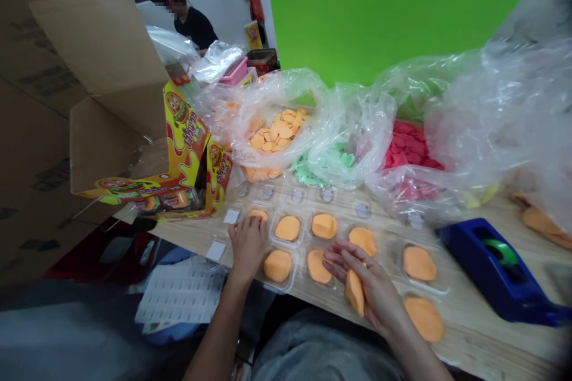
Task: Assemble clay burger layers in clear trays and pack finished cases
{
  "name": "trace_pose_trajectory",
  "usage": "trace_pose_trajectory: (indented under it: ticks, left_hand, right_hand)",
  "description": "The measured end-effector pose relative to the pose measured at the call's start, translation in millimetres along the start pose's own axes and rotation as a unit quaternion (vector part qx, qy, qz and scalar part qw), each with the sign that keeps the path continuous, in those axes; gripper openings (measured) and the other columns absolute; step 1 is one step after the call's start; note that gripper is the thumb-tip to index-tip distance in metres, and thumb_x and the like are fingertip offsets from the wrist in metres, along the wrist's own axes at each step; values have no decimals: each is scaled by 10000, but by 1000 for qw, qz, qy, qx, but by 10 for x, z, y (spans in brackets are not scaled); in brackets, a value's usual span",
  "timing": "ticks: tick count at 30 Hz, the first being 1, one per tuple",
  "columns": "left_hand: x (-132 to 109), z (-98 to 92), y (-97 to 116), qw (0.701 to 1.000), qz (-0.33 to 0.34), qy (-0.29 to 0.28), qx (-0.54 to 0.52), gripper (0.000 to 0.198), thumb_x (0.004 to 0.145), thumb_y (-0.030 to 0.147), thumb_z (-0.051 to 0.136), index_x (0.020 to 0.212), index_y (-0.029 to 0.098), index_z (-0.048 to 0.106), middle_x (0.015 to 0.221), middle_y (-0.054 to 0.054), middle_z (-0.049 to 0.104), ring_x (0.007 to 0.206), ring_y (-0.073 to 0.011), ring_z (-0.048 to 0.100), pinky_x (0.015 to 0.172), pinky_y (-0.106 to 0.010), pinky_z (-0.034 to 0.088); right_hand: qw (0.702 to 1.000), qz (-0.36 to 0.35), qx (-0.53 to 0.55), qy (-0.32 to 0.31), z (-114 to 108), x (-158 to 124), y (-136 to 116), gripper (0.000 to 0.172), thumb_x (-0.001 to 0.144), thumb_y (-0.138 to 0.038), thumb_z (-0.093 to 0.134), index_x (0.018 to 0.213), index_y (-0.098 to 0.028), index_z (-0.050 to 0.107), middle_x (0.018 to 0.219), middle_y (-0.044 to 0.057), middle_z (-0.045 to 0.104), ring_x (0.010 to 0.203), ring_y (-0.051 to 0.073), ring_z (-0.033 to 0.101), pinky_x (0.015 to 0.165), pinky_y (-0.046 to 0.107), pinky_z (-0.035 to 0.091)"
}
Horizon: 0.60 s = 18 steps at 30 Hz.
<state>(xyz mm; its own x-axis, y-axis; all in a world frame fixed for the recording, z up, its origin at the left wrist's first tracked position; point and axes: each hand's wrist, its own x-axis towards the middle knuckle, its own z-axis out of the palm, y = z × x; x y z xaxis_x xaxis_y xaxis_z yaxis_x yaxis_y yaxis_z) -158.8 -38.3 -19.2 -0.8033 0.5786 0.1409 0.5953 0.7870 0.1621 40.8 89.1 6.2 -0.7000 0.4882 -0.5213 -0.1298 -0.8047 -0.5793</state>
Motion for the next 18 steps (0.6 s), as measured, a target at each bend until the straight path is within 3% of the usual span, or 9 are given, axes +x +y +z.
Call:
trace_pose_trajectory:
  ticks: [3, 6, 8, 10, 12, 13, 15, 16, 18]
  left_hand:
    - [-89, -55, 72, 999, 20, -18, -17, 323, 873, 290, 317, 1023, 166, 575, 1101, -119, 593, 1059, -278, 493, 968, -585, 156]
    - [-273, -242, 301, 990, 91, -37, -105, 363, 884, 315, 290, 1145, 178, 501, 1227, -110, 509, 1165, -233, 414, 993, -477, 253]
    - [-453, -395, 532, 948, 216, -74, -221, 412, 848, 406, 377, 1199, 202, 452, 1266, -92, 473, 1185, -197, 389, 978, -378, 323]
    - [-631, -500, 765, 891, 335, -95, -292, 576, 726, 503, 538, 1213, 210, 441, 1263, -99, 478, 1196, -234, 369, 1008, -407, 284]
    - [-750, -531, 933, 864, 358, -98, -340, 557, 698, 449, 605, 1188, 223, 469, 1237, -93, 509, 1187, -247, 382, 1028, -434, 242]
    - [-777, -525, 980, 862, 322, -105, -377, 456, 733, 390, 588, 1151, 228, 502, 1213, -85, 532, 1168, -237, 409, 1023, -429, 252]
    - [-765, -495, 988, 850, 166, -138, -480, 255, 799, 310, 513, 1032, 226, 574, 1113, -73, 597, 1070, -211, 502, 959, -392, 346]
    - [-732, -481, 953, 825, 68, -162, -538, 217, 815, 309, 483, 976, 215, 594, 1047, -72, 626, 1000, -202, 547, 904, -373, 399]
    - [-639, -472, 810, 733, -108, -199, -641, 238, 819, 350, 463, 932, 191, 599, 946, -71, 654, 879, -192, 599, 800, -345, 461]
  right_hand:
    - [994, 39, 104, -3, 54, 60, -34, 169, 787, -266, 565, 891, -149, 631, 885, 74, 678, 903, 189, 617, 905, 355, 437]
    - [978, 78, 185, -55, 138, 95, -96, 321, 825, -398, 466, 938, -147, 632, 979, 93, 664, 1005, 191, 576, 958, 338, 382]
    - [972, 75, 203, -95, 199, 92, -131, 429, 818, -501, 411, 1000, -172, 618, 1055, 82, 640, 1076, 192, 530, 980, 348, 350]
    - [972, 56, 195, -119, 252, 73, -146, 509, 782, -593, 383, 1043, -215, 603, 1107, 64, 617, 1126, 203, 487, 985, 381, 335]
    - [977, 38, 167, -125, 288, 49, -143, 561, 741, -658, 368, 1068, -260, 591, 1142, 51, 597, 1153, 215, 456, 978, 404, 334]
    - [980, 30, 152, -123, 299, 37, -137, 574, 731, -674, 361, 1077, -275, 586, 1161, 46, 585, 1167, 214, 441, 978, 400, 332]
    - [984, 28, 133, -119, 306, 16, -122, 580, 733, -678, 349, 1099, -285, 571, 1199, 41, 557, 1193, 202, 409, 984, 371, 326]
    - [984, 33, 130, -120, 303, 7, -113, 580, 743, -671, 342, 1116, -283, 558, 1220, 41, 540, 1205, 197, 393, 989, 359, 321]
    - [982, 49, 129, -129, 282, -9, -93, 572, 769, -644, 332, 1151, -265, 527, 1253, 50, 508, 1220, 194, 371, 1002, 354, 302]
